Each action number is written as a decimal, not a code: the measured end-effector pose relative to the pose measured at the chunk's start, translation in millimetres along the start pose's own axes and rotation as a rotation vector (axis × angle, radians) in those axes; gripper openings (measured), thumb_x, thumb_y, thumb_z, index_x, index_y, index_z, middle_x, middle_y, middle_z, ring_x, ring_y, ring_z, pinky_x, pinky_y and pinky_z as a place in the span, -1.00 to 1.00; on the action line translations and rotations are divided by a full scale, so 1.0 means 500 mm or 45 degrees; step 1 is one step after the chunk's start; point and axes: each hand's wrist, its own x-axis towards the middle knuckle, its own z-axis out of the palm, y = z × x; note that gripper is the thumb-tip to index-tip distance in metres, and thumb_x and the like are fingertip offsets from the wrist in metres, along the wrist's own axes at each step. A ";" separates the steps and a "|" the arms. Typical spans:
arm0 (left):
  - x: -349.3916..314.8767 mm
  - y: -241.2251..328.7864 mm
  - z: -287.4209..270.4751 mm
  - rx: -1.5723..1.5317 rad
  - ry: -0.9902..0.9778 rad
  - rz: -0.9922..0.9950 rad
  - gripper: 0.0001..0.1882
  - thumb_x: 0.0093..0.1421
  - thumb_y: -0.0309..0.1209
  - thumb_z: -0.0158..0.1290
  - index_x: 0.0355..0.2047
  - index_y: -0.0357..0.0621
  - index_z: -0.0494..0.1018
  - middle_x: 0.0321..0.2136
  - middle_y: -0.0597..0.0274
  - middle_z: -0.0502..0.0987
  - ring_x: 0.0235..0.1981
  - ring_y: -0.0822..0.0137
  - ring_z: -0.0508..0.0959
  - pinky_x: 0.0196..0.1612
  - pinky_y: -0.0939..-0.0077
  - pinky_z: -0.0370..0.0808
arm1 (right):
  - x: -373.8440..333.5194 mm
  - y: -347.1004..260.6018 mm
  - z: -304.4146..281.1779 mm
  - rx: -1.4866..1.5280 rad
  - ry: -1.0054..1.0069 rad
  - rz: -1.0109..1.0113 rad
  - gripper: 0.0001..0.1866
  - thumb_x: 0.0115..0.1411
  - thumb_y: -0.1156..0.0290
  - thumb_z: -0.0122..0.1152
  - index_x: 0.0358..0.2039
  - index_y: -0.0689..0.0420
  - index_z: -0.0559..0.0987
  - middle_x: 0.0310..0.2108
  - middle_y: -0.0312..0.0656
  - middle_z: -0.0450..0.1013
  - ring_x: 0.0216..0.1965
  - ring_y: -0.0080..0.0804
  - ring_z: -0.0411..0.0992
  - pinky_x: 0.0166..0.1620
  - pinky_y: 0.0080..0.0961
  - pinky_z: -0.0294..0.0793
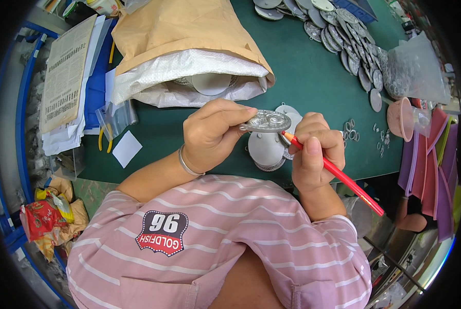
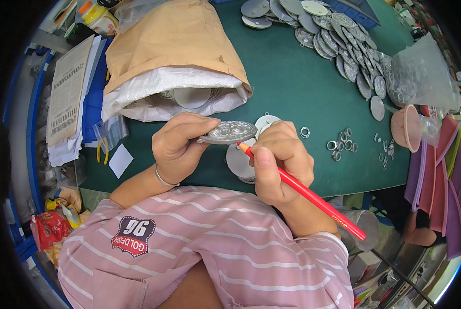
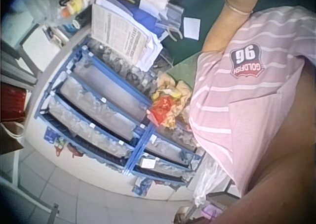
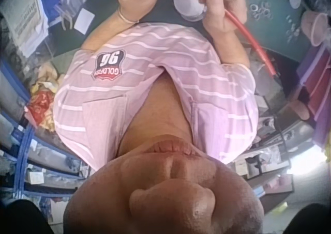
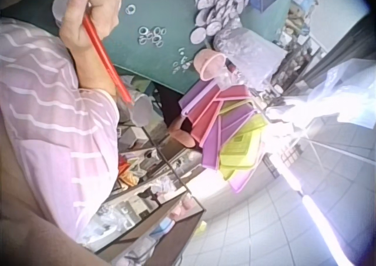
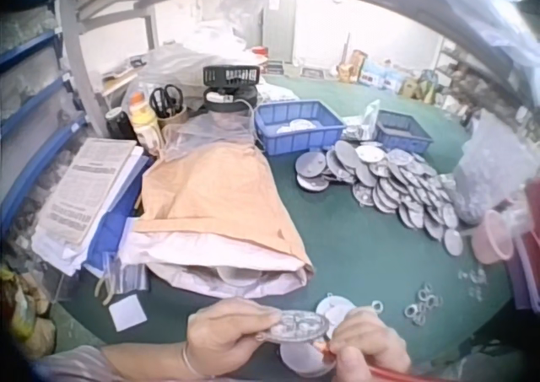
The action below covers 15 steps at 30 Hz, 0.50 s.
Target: The person sits and works on small, round, silver-colored metal pieces with embossed designs. They use a red pencil-like tool to apply a substance to the edges and surfaces of the pieces, then place them on the table.
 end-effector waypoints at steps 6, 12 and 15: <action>-0.002 -0.001 -0.001 -0.001 -0.005 0.003 -0.61 -0.20 -0.79 0.13 -0.28 -0.29 0.52 -0.40 0.08 0.53 -0.42 0.28 0.54 -0.35 0.58 0.46 | -0.003 0.008 0.005 -0.050 -0.042 0.014 -0.95 0.09 0.62 -0.04 -0.49 0.20 0.35 -0.66 -0.22 0.37 -0.64 -0.47 0.27 -0.44 -0.48 0.26; 0.007 0.001 -0.006 0.077 0.039 0.075 -0.59 -0.25 -0.80 0.13 -0.30 -0.27 0.53 -0.42 0.10 0.52 -0.44 0.30 0.52 -0.38 0.59 0.44 | -0.015 0.021 0.010 0.449 0.253 0.227 -0.74 0.24 0.36 -0.15 -0.38 0.33 0.39 -0.59 -0.14 0.40 -0.67 -0.49 0.28 -0.48 -0.53 0.30; 0.010 0.001 -0.007 0.131 0.039 0.113 -0.58 -0.27 -0.82 0.10 -0.32 -0.25 0.53 -0.44 0.11 0.51 -0.44 0.28 0.52 -0.39 0.56 0.44 | 0.010 0.043 -0.008 0.047 0.303 0.669 -0.67 0.27 0.25 -0.07 -0.26 0.33 0.42 -0.54 -0.17 0.40 -0.60 -0.54 0.35 -0.51 -0.61 0.32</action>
